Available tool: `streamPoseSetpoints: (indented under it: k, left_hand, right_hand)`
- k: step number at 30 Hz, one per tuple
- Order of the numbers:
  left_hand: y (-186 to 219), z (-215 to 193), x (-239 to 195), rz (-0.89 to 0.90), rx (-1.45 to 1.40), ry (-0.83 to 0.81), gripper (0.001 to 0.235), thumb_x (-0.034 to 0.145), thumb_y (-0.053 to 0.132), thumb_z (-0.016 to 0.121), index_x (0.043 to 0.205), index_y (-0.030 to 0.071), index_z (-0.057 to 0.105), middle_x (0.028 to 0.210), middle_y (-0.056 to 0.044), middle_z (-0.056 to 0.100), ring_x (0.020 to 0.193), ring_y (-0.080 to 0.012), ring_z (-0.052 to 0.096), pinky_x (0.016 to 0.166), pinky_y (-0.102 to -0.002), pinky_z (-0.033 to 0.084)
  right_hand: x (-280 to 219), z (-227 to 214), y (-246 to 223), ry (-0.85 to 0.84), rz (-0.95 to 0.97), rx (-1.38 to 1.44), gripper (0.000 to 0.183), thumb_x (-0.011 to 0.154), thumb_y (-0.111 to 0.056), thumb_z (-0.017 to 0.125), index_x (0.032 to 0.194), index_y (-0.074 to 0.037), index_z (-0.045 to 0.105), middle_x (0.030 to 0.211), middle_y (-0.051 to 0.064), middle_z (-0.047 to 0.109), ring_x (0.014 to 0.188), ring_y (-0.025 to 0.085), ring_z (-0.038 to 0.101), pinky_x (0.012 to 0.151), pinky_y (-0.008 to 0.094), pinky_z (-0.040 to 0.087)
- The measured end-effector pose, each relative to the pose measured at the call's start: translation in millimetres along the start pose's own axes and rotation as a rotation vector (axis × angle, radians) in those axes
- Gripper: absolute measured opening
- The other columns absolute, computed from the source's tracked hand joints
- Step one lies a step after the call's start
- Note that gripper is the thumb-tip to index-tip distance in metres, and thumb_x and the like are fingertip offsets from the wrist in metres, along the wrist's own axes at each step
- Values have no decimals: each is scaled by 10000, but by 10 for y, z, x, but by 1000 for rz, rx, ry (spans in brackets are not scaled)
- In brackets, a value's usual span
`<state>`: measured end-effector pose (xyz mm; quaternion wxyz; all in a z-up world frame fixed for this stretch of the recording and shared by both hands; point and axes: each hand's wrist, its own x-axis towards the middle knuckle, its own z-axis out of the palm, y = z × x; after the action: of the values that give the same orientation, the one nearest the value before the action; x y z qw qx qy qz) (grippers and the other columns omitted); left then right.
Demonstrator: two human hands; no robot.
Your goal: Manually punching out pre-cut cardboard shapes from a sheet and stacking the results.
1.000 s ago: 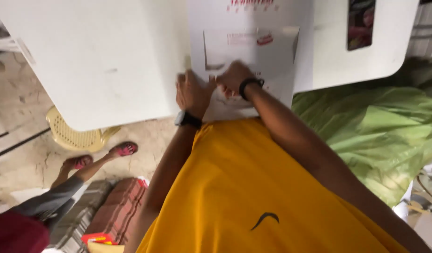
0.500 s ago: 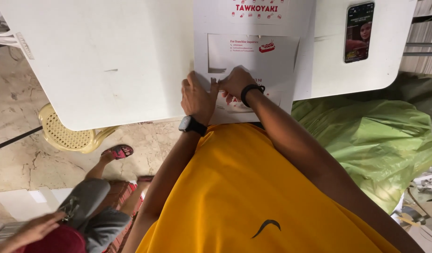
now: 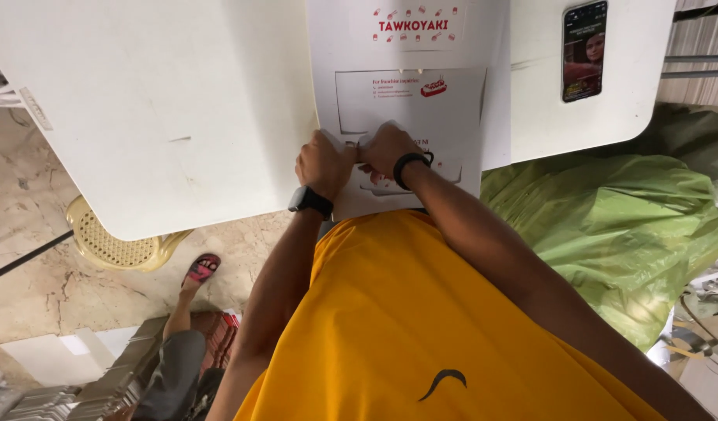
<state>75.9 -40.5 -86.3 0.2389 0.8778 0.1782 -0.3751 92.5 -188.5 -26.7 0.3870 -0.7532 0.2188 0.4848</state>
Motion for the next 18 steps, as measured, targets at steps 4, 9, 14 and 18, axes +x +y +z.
streamPoseSetpoints:
  k: [4,9,14,18]
  left_hand:
    - [527,-189,-409,82,100,120,473,790,505,704,1016,112,569,907,-214,738,909,-438,743,810,-559,602]
    - [927,-634,-887,93,189,52,520,842,489,702,1175,102,605,949,-198,755,952,-397,754,824,-499,600]
    - [50,-142,-263,24,92,46,707,748,589,747,1214,108,520,1033,-256,717,1013,-462,719,851,-568,588]
    - [-29,-10,-91,47,56,84,680,730,479,774,1229,119,484,987,-223,713,972,-454,727,835,-562,595]
  right_hand:
    - [296,273,172,106,88,-245,484,800,-373,803,1063,-44,565,1067,154,741,1120,369,699,909,552,572]
    - [616,316,303,114,-177,-368,409,789,-409,671,922,-23,688,983,189,750,1029,426,697,868,597,501]
    - [373,230,391,44,-143,-272,389,777,-483,610,667,-130,729,695,102,700,690,301,668,657,450,500]
    - [273,111,320,-19,-31,-32,367,779,-458,658,556,-170,703,494,54,669,387,163,637,420,261,511]
